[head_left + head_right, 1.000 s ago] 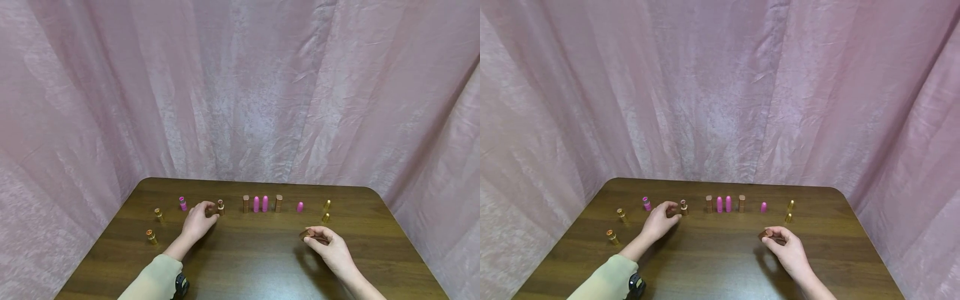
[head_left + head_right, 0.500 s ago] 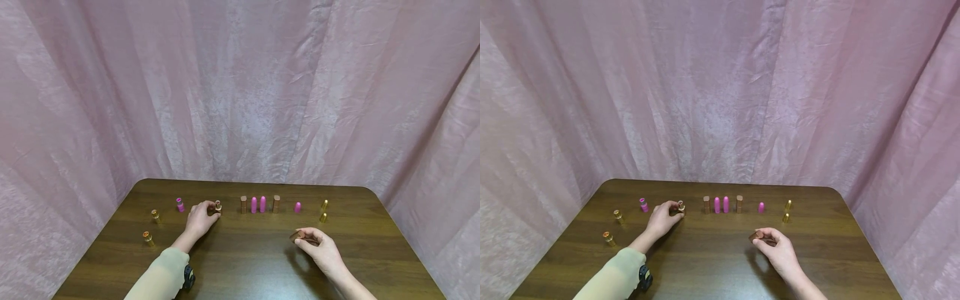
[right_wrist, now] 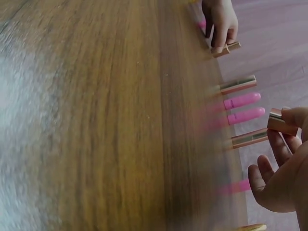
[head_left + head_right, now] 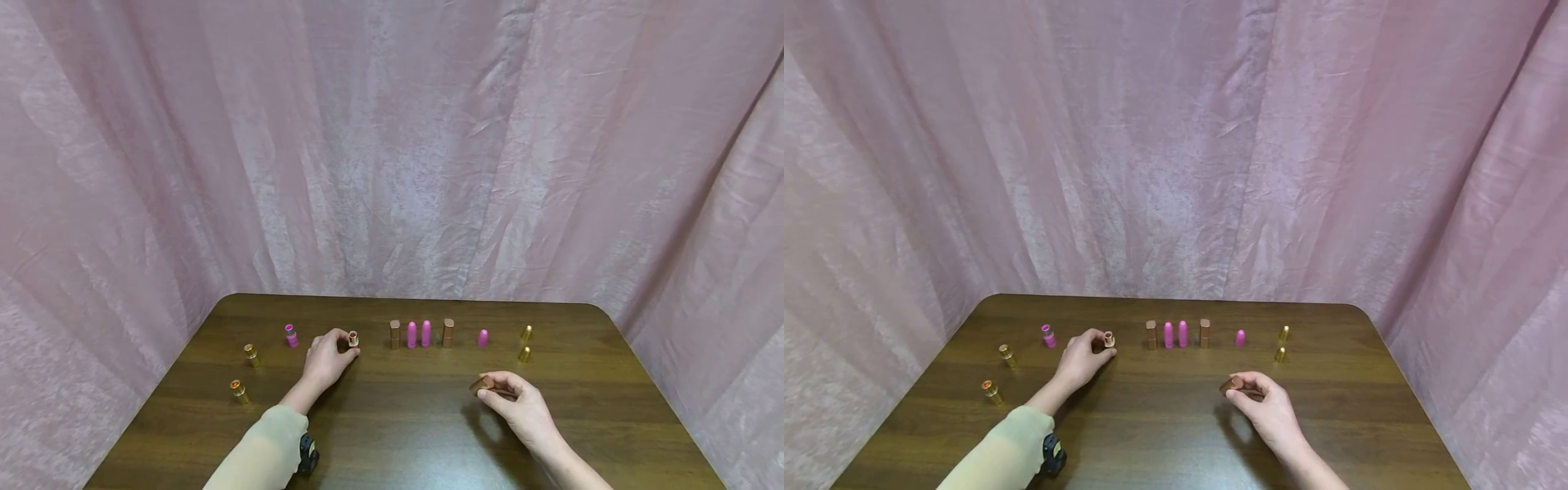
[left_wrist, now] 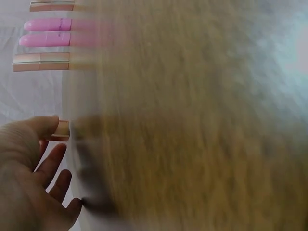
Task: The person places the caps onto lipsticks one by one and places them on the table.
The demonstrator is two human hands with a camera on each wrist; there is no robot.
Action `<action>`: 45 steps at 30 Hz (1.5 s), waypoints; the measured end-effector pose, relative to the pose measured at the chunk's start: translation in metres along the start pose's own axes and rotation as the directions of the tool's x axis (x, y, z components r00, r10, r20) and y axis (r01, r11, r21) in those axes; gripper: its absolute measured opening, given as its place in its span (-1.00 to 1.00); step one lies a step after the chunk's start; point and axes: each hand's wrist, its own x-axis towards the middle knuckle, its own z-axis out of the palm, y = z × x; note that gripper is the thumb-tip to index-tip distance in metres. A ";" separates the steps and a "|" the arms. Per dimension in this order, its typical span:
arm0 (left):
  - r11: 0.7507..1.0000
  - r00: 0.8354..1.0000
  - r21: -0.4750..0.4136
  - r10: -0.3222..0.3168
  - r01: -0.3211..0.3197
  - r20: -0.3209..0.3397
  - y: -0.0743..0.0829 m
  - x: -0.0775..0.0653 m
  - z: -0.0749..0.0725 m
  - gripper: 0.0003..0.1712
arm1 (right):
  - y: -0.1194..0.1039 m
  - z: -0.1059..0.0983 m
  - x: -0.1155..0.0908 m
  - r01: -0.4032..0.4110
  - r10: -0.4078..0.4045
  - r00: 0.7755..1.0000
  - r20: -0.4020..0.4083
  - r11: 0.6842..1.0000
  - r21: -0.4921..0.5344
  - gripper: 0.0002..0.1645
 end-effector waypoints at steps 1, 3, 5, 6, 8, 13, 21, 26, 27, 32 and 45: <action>1.000 1.000 0.000 0.004 -0.004 -0.002 0.000 -0.001 -0.001 -0.73 | 0.000 0.000 0.000 -0.005 0.005 1.000 -0.001 1.000 0.005 -0.65; 1.000 1.000 0.009 0.019 -0.019 0.000 0.000 -0.003 -0.005 -0.74 | -0.002 0.000 0.001 -0.027 0.027 1.000 -0.011 0.999 0.017 -0.64; 0.999 0.999 0.019 0.044 -0.044 0.007 0.001 -0.006 -0.009 -0.75 | -0.003 0.000 0.002 -0.057 0.058 0.998 -0.025 0.998 0.033 -0.63; 0.998 0.998 0.022 0.060 -0.060 0.009 0.003 -0.007 -0.011 -0.75 | -0.004 0.000 0.003 -0.071 0.072 0.997 -0.027 0.997 0.042 -0.62; 0.995 0.995 0.036 0.096 -0.097 0.010 0.005 -0.009 -0.015 -0.77 | -0.005 -0.001 0.004 -0.102 0.104 0.994 -0.043 0.993 0.057 -0.60; 0.981 0.983 0.063 0.183 -0.183 0.002 0.013 -0.016 -0.026 -0.79 | -0.006 -0.002 0.008 -0.155 0.164 0.984 -0.075 0.981 0.114 -0.51; 0.945 0.954 0.133 0.300 -0.299 0.011 0.023 -0.025 -0.036 -0.77 | 0.000 -0.004 0.013 -0.231 0.270 0.963 0.015 0.792 0.566 -0.89; 0.912 0.929 0.186 0.369 -0.367 0.026 0.029 -0.030 -0.039 -0.78 | 0.001 -0.004 0.012 -0.265 0.301 0.951 0.066 0.691 0.673 -0.86; 0.906 0.925 0.194 0.378 -0.377 0.032 0.031 -0.031 -0.040 -0.78 | 0.001 -0.003 0.012 -0.268 0.307 0.949 0.066 0.684 0.679 -0.86; 0.854 0.884 0.234 0.464 -0.465 0.064 0.042 -0.035 -0.045 -0.78 | -0.002 0.000 0.012 -0.265 0.316 0.947 0.049 0.690 0.673 -0.87; 0.686 0.756 0.367 0.649 -0.629 0.083 0.079 -0.040 -0.046 -0.79 | -0.005 0.015 0.011 -0.262 0.299 0.952 0.060 0.700 0.664 -0.84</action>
